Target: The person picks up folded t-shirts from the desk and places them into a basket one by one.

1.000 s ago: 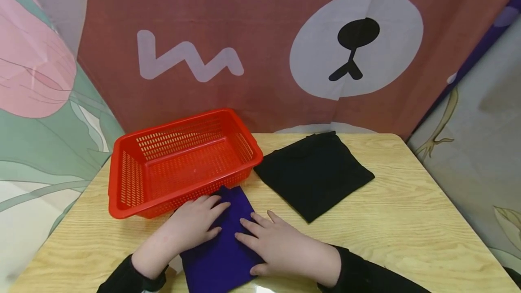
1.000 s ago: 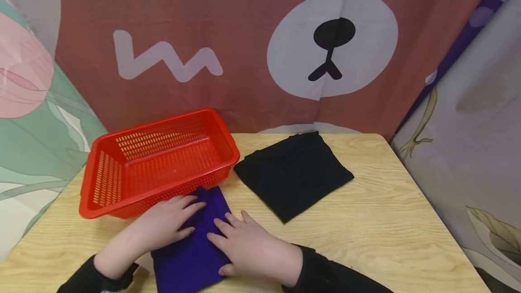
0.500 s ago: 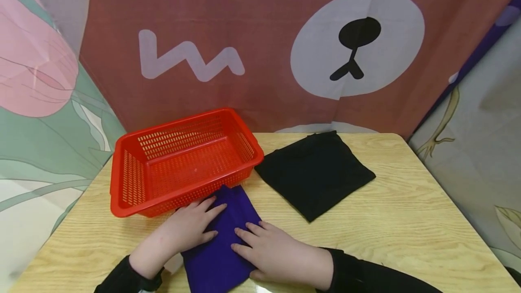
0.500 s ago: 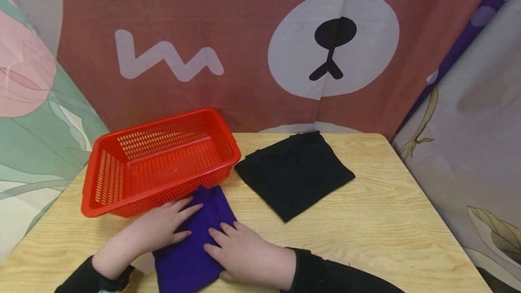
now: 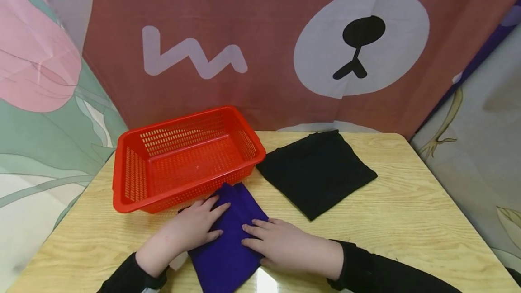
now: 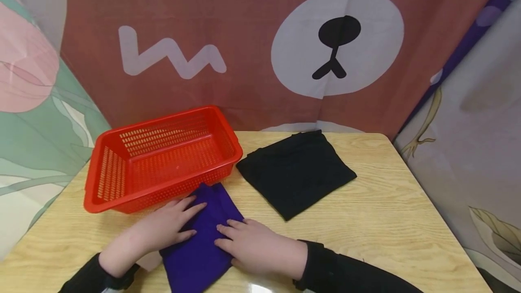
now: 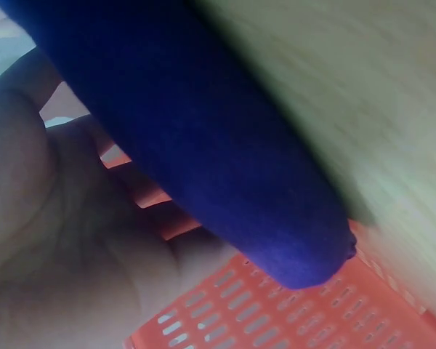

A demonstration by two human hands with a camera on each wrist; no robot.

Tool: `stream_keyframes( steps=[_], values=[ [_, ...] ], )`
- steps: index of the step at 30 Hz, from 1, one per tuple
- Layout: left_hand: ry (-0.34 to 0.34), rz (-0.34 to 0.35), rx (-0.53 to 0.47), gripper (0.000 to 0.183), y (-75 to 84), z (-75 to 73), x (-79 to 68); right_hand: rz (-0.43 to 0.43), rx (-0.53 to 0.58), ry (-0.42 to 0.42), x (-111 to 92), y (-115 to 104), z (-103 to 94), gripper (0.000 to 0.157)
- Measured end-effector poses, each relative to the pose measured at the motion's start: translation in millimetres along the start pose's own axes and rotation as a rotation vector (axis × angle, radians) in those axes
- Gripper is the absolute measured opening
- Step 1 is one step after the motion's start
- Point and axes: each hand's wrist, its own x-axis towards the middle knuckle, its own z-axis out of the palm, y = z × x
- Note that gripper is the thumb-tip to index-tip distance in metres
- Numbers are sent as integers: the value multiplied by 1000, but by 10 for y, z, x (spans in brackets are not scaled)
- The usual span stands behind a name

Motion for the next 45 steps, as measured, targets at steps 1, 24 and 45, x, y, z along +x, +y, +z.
stream_keyframes(
  steps=[1, 24, 45],
  values=[
    [-4, 1, -10, 63, 9, -5, 3, -2, 22, -5, -15, 26, -3, 54],
    [11, 62, 59, 67, 163, -61, 1, -55, 138, 53, -185, 400, -4, 41],
    [23, 108, 50, 52, 242, -94, -19, -21, 105, 104, -219, 531, 60, 39]
  ],
)
